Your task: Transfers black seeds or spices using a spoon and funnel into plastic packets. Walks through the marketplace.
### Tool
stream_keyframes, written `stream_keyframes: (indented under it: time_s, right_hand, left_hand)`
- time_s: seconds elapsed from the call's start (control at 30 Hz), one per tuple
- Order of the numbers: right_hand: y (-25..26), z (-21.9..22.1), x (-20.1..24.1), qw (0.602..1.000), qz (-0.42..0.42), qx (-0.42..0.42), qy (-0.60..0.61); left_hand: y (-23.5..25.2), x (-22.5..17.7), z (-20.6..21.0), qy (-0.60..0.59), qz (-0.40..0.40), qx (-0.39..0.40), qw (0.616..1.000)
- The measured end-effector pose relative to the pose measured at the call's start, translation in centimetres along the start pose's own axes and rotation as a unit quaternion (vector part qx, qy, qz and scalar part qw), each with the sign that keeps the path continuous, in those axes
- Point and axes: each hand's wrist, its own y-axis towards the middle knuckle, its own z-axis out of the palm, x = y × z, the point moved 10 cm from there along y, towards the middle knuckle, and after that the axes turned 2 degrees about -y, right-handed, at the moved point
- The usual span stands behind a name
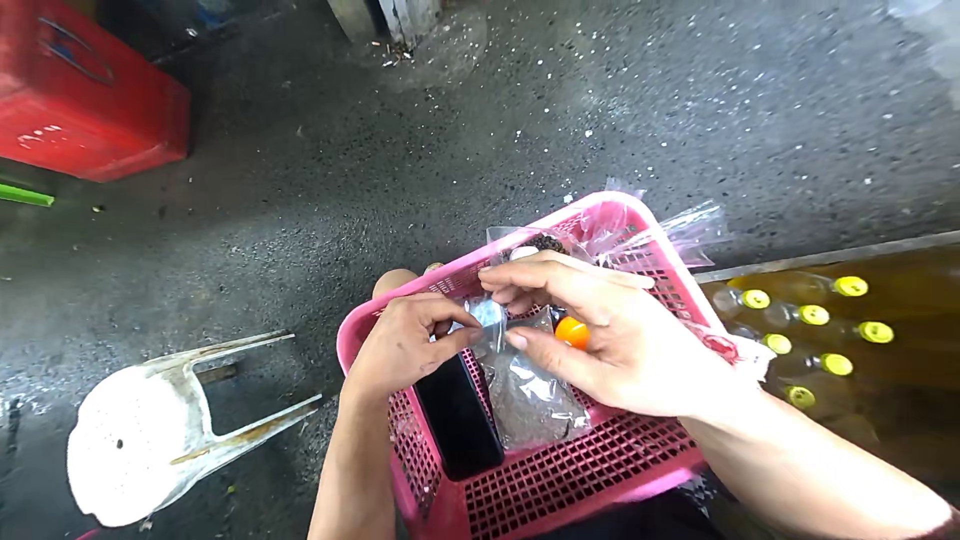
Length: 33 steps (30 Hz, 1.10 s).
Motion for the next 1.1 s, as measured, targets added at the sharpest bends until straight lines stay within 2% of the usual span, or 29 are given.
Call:
stream_keyframes:
  time_s: [0.13, 0.2, 0.3, 0.43, 0.5, 0.57, 0.63, 0.7, 0.8, 0.87, 0.93, 1.0, 1.1]
  right_hand:
    - [0.0, 0.2, -0.3, 1.0, 0.006, 0.002, -0.007]
    - [0.0, -0.8, 0.1, 0.997, 0.012, -0.005, 0.074]
    - [-0.5, -3.2, 2.2, 0.97, 0.004, -0.024, 0.243]
    - [-2.4, -7.2, 4.8, 0.972, -0.048, -0.074, 0.216]
    - [-3.4, -8.0, 5.4, 0.976, -0.073, -0.073, 0.19]
    - [-4.8, -8.1, 5.1, 0.989, -0.073, -0.035, 0.124]
    - [-6.1, -7.0, 4.1, 0.996, -0.05, 0.075, 0.006]
    - [-7.4, -5.4, 1.8, 0.977, -0.01, 0.159, -0.141]
    - [-9.7, -4.2, -3.7, 0.931, 0.13, 0.185, -0.285]
    - [-10.8, -4.5, -6.3, 0.91, 0.214, 0.188, -0.301]
    - [-11.3, -5.1, -7.0, 0.904, 0.236, 0.177, -0.31]
    - [-11.4, -5.4, -6.6, 0.906, 0.223, 0.182, -0.31]
    - [-10.6, -6.4, -3.5, 0.946, 0.132, 0.157, -0.251]
  left_hand:
    - [-0.1, 1.2, 0.6, 0.084, -0.056, 0.032, 0.994]
    - [0.0, 1.1, 0.7, 0.136, -0.066, 0.011, 0.988]
    - [0.7, 0.7, 0.9, 0.223, -0.081, -0.035, 0.971]
    - [1.7, 1.8, 3.0, 0.285, -0.171, 0.035, 0.942]
    - [2.0, 2.0, 3.6, 0.302, -0.175, 0.054, 0.936]
    - [2.3, 1.1, 3.4, 0.297, -0.114, 0.015, 0.948]
    - [2.1, 0.0, 2.5, 0.247, -0.045, -0.042, 0.967]
    - [1.6, -0.9, 1.2, 0.138, -0.007, -0.083, 0.987]
    - [0.7, -2.7, -0.2, -0.044, 0.071, -0.124, 0.989]
    - [0.2, -3.6, -0.7, -0.101, 0.118, -0.133, 0.979]
    - [0.0, -4.1, -1.0, -0.123, 0.149, -0.141, 0.971]
    - [-0.2, -4.3, -1.1, -0.122, 0.16, -0.147, 0.968]
    - [-0.2, -4.7, -1.0, -0.098, 0.17, -0.146, 0.97]
